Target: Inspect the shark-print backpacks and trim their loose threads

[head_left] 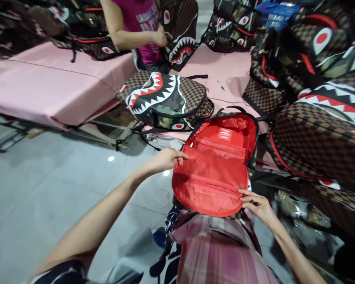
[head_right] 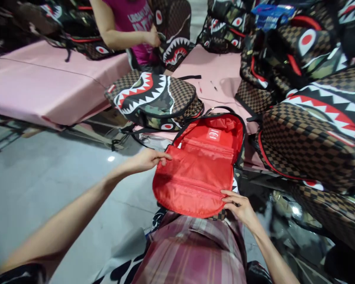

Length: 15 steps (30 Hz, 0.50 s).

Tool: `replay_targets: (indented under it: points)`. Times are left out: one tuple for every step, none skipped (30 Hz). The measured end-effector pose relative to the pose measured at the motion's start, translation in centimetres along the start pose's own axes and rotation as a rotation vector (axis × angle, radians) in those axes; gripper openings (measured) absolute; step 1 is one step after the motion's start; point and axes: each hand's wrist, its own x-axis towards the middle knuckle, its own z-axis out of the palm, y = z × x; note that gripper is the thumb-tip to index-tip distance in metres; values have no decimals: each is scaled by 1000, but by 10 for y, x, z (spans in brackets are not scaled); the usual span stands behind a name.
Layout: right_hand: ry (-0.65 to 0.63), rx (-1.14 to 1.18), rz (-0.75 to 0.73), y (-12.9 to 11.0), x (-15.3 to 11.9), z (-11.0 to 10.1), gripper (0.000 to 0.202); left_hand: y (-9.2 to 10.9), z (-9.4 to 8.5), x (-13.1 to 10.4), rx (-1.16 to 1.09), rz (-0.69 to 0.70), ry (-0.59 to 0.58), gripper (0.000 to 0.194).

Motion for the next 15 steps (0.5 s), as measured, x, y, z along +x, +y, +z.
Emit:
replay_targets:
  points:
    - [-1,4,-6,1,0,3,10,9,-1,23,68,14,-9,30]
    - [0,5,-11,1,-1,6,10,21,1,47,123,30,-2,31]
    - [2,3,-15,1,-2,8,11,33,7,70,140,44,-12,32]
    - [7,-2,-17,1,-5,9,12,46,17,90,136,34,-49,34]
    - [6,-10,-18,0,-8,7,13,57,28,107,150,12,-129,34]
    - [-14,-20,-15,-2,-12,3,15,66,40,118,161,8,-198,33]
    - [-52,-26,-11,-5,-15,-3,15,73,52,123,174,3,-265,32]
    - [-93,-31,-2,-10,-16,-12,15,78,61,124,190,5,-323,33]
    - [-112,-38,9,-16,-15,-22,15,81,68,120,202,9,-361,35]
    - [-90,-52,11,-24,-10,-32,16,83,73,114,216,13,-391,38]
    - [-38,-79,0,-33,1,-41,18,86,75,106,236,17,-413,40]
    - [52,-130,-30,-43,16,-48,21,89,75,97,263,18,-432,42]
    - [142,-207,-89,-53,36,-52,24,94,74,89,295,17,-448,44]
    - [149,-318,-157,-63,60,-51,27,99,73,81,327,14,-463,46]
    - [136,-458,-212,-73,85,-46,29,104,72,75,355,11,-472,47]
